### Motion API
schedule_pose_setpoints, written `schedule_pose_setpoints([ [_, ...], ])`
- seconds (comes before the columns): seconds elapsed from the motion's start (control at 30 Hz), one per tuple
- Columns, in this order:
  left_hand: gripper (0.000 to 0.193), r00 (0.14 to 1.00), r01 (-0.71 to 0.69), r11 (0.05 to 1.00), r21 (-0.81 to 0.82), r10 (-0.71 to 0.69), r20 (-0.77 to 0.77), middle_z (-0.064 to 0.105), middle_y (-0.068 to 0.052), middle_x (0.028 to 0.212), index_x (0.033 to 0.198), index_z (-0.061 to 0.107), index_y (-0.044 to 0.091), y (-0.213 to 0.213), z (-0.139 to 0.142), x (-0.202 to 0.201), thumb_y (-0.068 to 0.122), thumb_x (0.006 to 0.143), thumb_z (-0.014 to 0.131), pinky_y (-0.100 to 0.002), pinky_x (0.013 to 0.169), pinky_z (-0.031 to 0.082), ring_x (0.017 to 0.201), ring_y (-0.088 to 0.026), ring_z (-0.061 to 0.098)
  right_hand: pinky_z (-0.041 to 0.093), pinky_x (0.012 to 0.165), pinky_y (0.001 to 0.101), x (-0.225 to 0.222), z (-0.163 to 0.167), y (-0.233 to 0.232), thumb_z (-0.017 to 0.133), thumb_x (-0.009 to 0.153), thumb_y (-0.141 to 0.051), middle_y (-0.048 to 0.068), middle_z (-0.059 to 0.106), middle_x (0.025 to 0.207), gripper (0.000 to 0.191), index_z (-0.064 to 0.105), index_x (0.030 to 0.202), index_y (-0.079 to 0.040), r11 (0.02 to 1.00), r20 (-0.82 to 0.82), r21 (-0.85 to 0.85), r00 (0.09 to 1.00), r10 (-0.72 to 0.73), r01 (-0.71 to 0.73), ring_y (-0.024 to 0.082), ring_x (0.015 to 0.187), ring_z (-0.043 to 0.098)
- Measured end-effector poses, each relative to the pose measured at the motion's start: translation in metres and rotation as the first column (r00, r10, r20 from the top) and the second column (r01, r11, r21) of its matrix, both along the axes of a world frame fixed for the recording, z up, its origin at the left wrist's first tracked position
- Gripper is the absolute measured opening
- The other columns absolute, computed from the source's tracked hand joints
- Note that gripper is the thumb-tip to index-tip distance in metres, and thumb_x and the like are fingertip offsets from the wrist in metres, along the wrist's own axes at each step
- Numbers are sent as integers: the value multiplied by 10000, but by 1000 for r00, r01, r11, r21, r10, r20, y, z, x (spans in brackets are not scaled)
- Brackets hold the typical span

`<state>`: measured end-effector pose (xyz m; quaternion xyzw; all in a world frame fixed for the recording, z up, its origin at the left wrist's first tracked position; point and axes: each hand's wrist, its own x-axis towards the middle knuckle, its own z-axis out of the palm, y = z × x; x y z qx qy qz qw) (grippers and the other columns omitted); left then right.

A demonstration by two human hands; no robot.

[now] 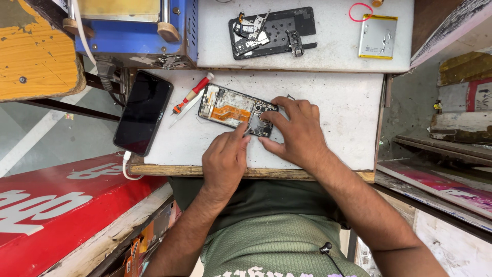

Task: The person repairs a disassembled smartphone on a workbench, using their fingers and a screwdriver to manipulate internal components, reposition the phone, and work on the exposed board and connectors. They occasionally move small parts aside and reorient the phone body while continuing the repair.

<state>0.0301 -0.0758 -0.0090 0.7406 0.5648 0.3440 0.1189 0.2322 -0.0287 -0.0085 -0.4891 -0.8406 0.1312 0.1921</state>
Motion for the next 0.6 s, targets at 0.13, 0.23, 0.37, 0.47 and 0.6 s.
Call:
schedule_pose_setpoints([
  [0.13,232,995,-78,997,15,78,-59,709,-102,939,1149,712,35,-1,0,-4,89,930,764,-376,732,587,869,-271,706,377,940,477,-8,-2,-4,888,792,-480,125,571,1308,597,692,1238,-135,997,20,-26,997,-71,72,304,1139,496],
  [0.23,212,994,-78,997,-9,77,-71,714,-103,950,1130,715,33,0,-1,-7,82,929,764,-376,727,589,865,-272,709,369,967,503,-12,-3,-5,868,807,-520,125,563,1320,619,690,1275,-156,993,56,-53,993,-107,110,321,1171,479],
  [0.37,201,999,-45,999,26,45,17,706,-89,970,1137,712,37,2,-3,-8,66,945,762,-354,724,598,863,-249,719,353,1021,523,-13,-4,-5,807,827,-533,121,541,1405,517,716,1277,-297,996,64,91,998,-16,10,342,1319,426],
  [0.47,214,999,-34,999,16,34,-17,695,-67,920,1134,725,44,5,-4,-5,70,928,776,-332,660,589,797,-215,717,349,1040,523,-13,-6,-6,782,859,-539,99,533,1455,487,717,1285,-313,998,84,61,996,5,-10,334,1356,409],
  [0.6,232,999,-33,999,26,34,-29,684,-68,909,1133,725,41,7,-6,-3,69,911,787,-337,641,579,777,-216,706,351,1047,521,-12,-8,-6,791,860,-520,94,530,1462,486,727,1289,-303,998,78,53,997,14,-18,333,1351,421],
])
